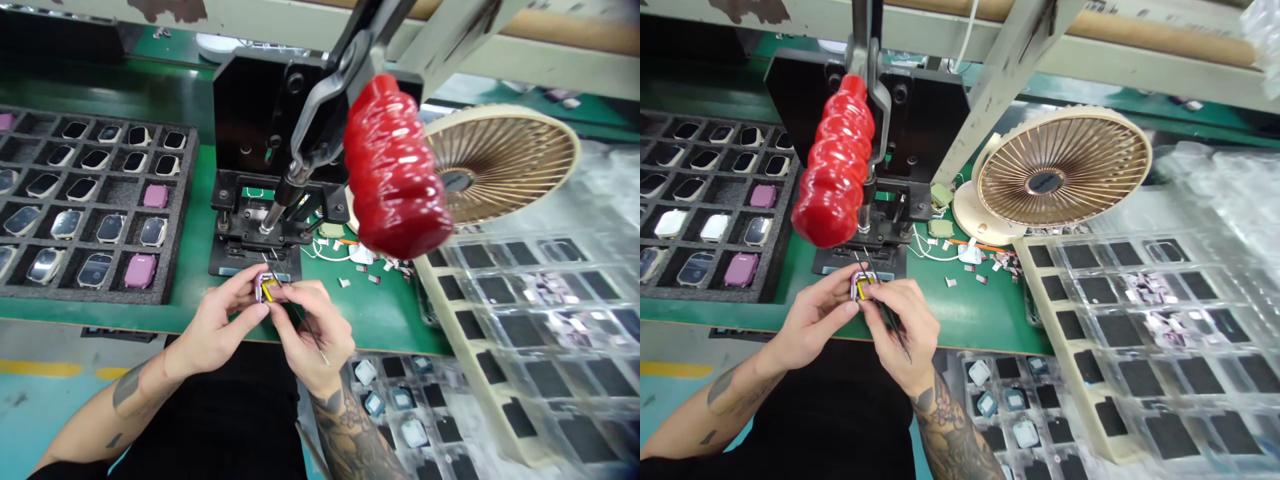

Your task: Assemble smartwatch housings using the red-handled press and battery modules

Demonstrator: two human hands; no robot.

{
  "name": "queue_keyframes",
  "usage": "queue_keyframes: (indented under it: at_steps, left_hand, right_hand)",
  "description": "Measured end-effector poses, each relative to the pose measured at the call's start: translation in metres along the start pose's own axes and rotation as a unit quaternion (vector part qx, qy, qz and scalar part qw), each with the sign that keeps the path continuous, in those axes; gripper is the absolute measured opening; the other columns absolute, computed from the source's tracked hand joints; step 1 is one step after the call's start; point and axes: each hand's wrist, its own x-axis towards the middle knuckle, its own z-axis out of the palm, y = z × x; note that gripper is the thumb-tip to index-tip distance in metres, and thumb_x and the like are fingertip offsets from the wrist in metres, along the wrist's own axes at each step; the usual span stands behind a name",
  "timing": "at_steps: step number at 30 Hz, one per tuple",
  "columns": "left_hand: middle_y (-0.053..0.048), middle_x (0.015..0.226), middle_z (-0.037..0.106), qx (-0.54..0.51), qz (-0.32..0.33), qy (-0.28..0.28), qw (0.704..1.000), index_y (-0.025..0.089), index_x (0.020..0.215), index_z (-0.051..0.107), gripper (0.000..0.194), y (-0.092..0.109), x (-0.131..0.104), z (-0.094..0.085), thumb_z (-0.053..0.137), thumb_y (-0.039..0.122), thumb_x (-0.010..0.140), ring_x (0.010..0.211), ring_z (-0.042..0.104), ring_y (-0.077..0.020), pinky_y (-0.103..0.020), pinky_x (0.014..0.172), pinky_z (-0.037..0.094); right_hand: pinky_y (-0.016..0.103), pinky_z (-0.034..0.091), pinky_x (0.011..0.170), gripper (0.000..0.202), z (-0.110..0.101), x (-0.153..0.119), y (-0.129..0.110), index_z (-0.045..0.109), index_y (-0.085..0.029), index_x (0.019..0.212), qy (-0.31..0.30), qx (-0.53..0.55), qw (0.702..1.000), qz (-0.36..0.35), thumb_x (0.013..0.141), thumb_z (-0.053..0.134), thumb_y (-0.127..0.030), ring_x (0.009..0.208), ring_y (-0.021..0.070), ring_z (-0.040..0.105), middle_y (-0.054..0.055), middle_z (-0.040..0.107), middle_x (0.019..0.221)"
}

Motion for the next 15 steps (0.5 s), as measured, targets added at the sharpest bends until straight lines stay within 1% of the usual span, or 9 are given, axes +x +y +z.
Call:
queue_keyframes:
  at_steps: [4,5,6,7,9,11,13,15]
  left_hand:
    - [-0.012,0.141,0.083,-0.036,0.006,0.048,0.998,0.023,0.156,0.070,0.050,0.002,0.006,0.001,0.081,0.027,0.107,0.126,0.083,-0.0263,-0.035,0.111,0.067]
    - [-0.012,0.137,0.085,-0.044,0.005,0.058,0.997,0.022,0.154,0.071,0.049,0.002,0.007,0.002,0.082,0.027,0.107,0.121,0.085,-0.0257,-0.033,0.107,0.068]
    - [-0.013,0.133,0.086,-0.053,0.005,0.065,0.996,0.021,0.153,0.072,0.048,0.003,0.008,0.003,0.081,0.028,0.107,0.117,0.086,-0.0253,-0.032,0.102,0.070]
    - [-0.013,0.130,0.087,-0.063,0.004,0.069,0.996,0.020,0.152,0.072,0.046,0.004,0.009,0.004,0.080,0.029,0.108,0.113,0.087,-0.0252,-0.031,0.097,0.071]
    - [-0.014,0.123,0.088,-0.079,-0.002,0.073,0.994,0.018,0.152,0.071,0.045,0.006,0.010,0.005,0.077,0.032,0.110,0.105,0.088,-0.0256,-0.030,0.088,0.073]
    - [-0.014,0.116,0.088,-0.087,-0.011,0.076,0.993,0.017,0.152,0.069,0.045,0.006,0.011,0.006,0.076,0.033,0.111,0.098,0.089,-0.0261,-0.030,0.082,0.073]
    - [-0.013,0.112,0.088,-0.088,-0.014,0.082,0.993,0.016,0.151,0.069,0.045,0.007,0.011,0.007,0.076,0.033,0.110,0.094,0.089,-0.0259,-0.031,0.080,0.073]
    - [-0.013,0.114,0.087,-0.084,-0.013,0.089,0.992,0.016,0.149,0.069,0.043,0.007,0.011,0.008,0.076,0.033,0.110,0.094,0.089,-0.0250,-0.031,0.080,0.073]
  right_hand:
    - [0.047,0.066,0.092,0.051,-0.001,0.006,-0.002,0.072,-0.029,0.144,-0.066,-0.030,0.997,-0.025,0.099,0.075,-0.006,0.106,0.0251,0.076,0.008,0.084,0.120]
    - [0.047,0.066,0.092,0.051,-0.001,0.005,-0.001,0.071,-0.029,0.148,-0.074,-0.036,0.996,-0.035,0.101,0.074,-0.009,0.106,0.0258,0.076,0.008,0.084,0.121]
    - [0.048,0.067,0.091,0.050,-0.002,0.004,0.001,0.071,-0.029,0.150,-0.069,-0.038,0.996,-0.049,0.103,0.074,-0.013,0.105,0.0266,0.076,0.009,0.084,0.120]
    - [0.049,0.067,0.089,0.048,-0.002,0.002,0.002,0.071,-0.029,0.152,-0.048,-0.039,0.996,-0.065,0.105,0.072,-0.016,0.103,0.0272,0.076,0.009,0.084,0.116]
    - [0.047,0.065,0.082,0.040,-0.002,-0.003,0.006,0.075,-0.029,0.149,0.035,-0.043,0.995,-0.085,0.110,0.069,-0.025,0.096,0.0265,0.075,0.009,0.080,0.108]
    - [0.044,0.063,0.074,0.034,-0.002,-0.007,0.008,0.079,-0.029,0.145,0.116,-0.038,0.990,-0.074,0.113,0.065,-0.030,0.090,0.0242,0.073,0.010,0.074,0.107]
    - [0.043,0.062,0.069,0.033,-0.001,-0.010,0.009,0.080,-0.029,0.142,0.145,-0.015,0.988,-0.043,0.115,0.063,-0.034,0.086,0.0229,0.073,0.010,0.071,0.111]
    - [0.041,0.063,0.066,0.029,-0.002,-0.011,0.008,0.081,-0.029,0.138,0.139,0.012,0.990,-0.020,0.113,0.066,-0.034,0.084,0.0226,0.075,0.010,0.073,0.110]
